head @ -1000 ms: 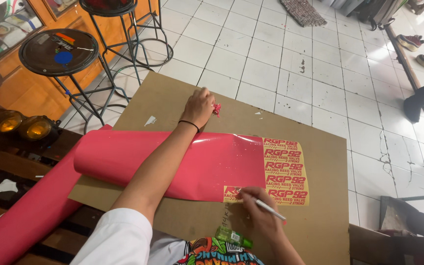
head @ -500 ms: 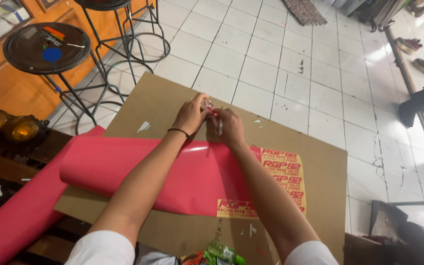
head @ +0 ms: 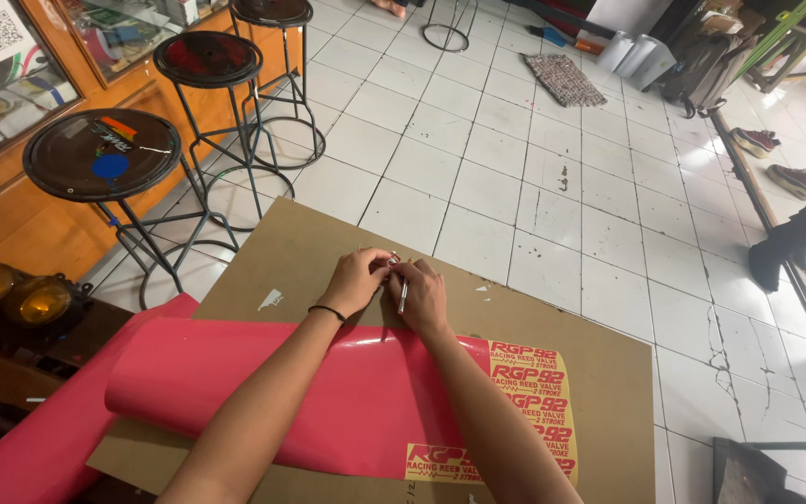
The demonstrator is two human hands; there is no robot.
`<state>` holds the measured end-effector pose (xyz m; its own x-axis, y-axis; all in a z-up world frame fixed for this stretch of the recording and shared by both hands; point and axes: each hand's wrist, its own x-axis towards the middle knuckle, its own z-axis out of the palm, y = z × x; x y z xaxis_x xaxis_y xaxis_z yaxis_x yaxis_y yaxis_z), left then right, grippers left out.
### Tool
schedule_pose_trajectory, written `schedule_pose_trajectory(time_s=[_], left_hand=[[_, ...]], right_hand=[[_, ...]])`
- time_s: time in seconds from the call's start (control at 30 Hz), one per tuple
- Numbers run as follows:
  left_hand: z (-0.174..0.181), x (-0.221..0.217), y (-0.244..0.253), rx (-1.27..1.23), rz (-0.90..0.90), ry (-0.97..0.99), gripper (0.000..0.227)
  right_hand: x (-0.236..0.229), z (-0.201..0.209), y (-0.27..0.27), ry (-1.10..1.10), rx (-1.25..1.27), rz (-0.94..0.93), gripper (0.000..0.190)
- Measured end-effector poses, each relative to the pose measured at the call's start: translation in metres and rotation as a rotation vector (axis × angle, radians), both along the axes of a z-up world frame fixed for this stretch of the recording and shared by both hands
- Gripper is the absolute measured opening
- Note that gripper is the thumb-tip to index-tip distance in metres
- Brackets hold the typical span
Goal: The person uses a craft knife to cut out a design from a sheet of pink vinyl placed on a cardboard surface. They carefully trace the outlines of the design and remove the excess vinyl pieces.
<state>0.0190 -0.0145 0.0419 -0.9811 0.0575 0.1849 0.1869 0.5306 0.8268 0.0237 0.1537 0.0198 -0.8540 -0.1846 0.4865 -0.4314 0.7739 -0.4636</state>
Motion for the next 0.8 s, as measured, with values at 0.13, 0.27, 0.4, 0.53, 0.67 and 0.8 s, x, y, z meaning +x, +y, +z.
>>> schedule_pose_trajectory(time_s=[0.13,0.27,0.4,0.53,0.67,0.8], left_hand=[[0.006,0.002,-0.009,0.001,0.047,0.089,0.025],[0.003,-0.006,-0.015,0.058,0.09,0.231,0.024],[0.011,-0.003,-0.016,0.059,0.075,0.212,0.027],[0.011,-0.008,-0.018,0.042,0.114,0.253,0.024],[0.015,-0.004,-0.018,0.032,0.114,0.314,0.02],[0.017,-0.001,-0.015,0.043,0.102,0.356,0.017]], right_hand=[[-0.001,-0.001,0.002,-0.005,0.01,-0.007,0.01],[0.001,-0.001,0.004,-0.004,0.067,0.003,0.011],[0.006,0.012,0.006,-0.034,0.034,0.056,0.017],[0.011,0.019,0.014,-0.056,0.065,0.083,0.022],[0.009,0.026,0.022,-0.177,0.174,0.088,0.034],[0.013,0.047,0.028,-0.283,0.223,0.086,0.04]])
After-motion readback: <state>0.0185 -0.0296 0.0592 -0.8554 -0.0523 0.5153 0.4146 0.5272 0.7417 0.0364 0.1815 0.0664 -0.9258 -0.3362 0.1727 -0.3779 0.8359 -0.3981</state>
